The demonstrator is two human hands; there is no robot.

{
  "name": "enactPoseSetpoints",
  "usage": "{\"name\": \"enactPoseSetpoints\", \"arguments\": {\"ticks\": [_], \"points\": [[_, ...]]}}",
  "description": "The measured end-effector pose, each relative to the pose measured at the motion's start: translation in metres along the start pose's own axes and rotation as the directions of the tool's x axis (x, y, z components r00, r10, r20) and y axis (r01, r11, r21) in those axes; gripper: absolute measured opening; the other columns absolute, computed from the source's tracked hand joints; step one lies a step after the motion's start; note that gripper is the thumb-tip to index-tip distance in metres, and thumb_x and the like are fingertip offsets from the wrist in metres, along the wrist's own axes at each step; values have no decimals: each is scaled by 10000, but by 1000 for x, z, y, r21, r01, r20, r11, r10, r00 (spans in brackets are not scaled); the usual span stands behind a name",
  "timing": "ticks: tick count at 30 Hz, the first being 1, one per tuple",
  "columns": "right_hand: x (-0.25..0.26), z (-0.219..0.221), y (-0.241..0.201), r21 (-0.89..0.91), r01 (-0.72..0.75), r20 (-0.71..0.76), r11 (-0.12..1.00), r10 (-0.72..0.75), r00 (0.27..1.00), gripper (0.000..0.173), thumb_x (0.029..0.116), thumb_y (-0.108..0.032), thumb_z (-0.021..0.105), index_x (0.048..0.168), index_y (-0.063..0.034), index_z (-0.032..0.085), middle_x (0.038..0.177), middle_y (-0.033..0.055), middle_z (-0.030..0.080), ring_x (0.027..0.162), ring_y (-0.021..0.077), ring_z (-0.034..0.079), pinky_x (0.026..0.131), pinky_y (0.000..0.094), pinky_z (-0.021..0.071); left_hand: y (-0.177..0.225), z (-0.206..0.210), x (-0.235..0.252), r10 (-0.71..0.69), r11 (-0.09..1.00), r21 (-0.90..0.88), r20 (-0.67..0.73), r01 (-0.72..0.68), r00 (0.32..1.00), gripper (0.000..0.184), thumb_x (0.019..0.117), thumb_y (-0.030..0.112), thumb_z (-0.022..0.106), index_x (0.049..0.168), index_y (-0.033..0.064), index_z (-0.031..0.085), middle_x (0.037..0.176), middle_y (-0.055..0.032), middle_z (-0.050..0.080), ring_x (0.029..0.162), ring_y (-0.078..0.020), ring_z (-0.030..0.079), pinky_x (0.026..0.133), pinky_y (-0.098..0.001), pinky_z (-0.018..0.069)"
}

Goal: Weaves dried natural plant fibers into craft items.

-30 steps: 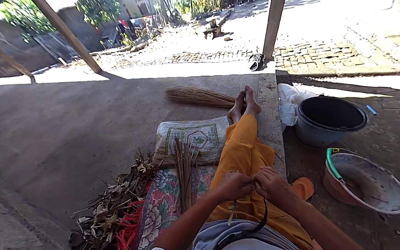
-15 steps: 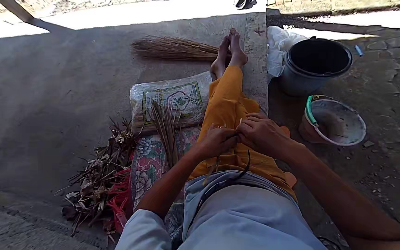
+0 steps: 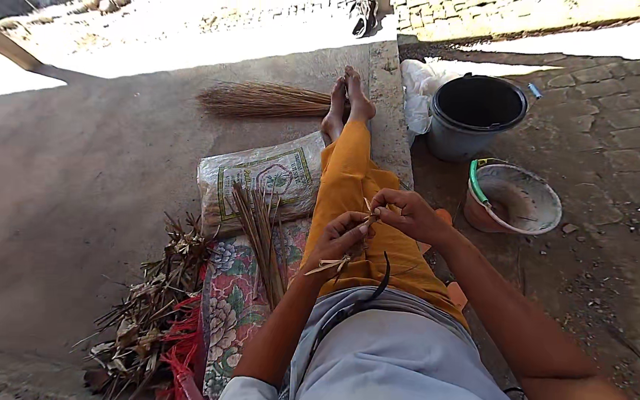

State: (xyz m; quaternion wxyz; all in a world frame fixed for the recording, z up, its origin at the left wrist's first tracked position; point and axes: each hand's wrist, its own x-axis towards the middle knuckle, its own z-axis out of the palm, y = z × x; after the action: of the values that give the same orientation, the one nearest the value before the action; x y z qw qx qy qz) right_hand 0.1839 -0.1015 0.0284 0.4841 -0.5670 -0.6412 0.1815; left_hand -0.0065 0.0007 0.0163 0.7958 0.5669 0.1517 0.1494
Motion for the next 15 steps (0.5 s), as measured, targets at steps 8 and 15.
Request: {"name": "enactPoseSetpoints", "arguments": {"ticks": [8,15], "points": [[-20,-2,-5,-83,16,15,996,-14,1000,291,1020,-127,528,1239,-51,704,999,28,630,921,87,600,836,247,523,-15,19,0,-10,998,-64,-256,-6,967,148,1032,32,511,1119,-1,626,863,-51,657,781,-140,669,781,-340,607],[-26,10,-2,-174,51,-47,983,-60,997,149,975,-101,637,1039,-25,748,995,71,711,957,130,674,888,275,553,-22,26,0,5,999,-45,-324,-21,946,177,1039,22,502,1166,-26,615,874,-52,661,773,-117,659,757,-293,590]]}}
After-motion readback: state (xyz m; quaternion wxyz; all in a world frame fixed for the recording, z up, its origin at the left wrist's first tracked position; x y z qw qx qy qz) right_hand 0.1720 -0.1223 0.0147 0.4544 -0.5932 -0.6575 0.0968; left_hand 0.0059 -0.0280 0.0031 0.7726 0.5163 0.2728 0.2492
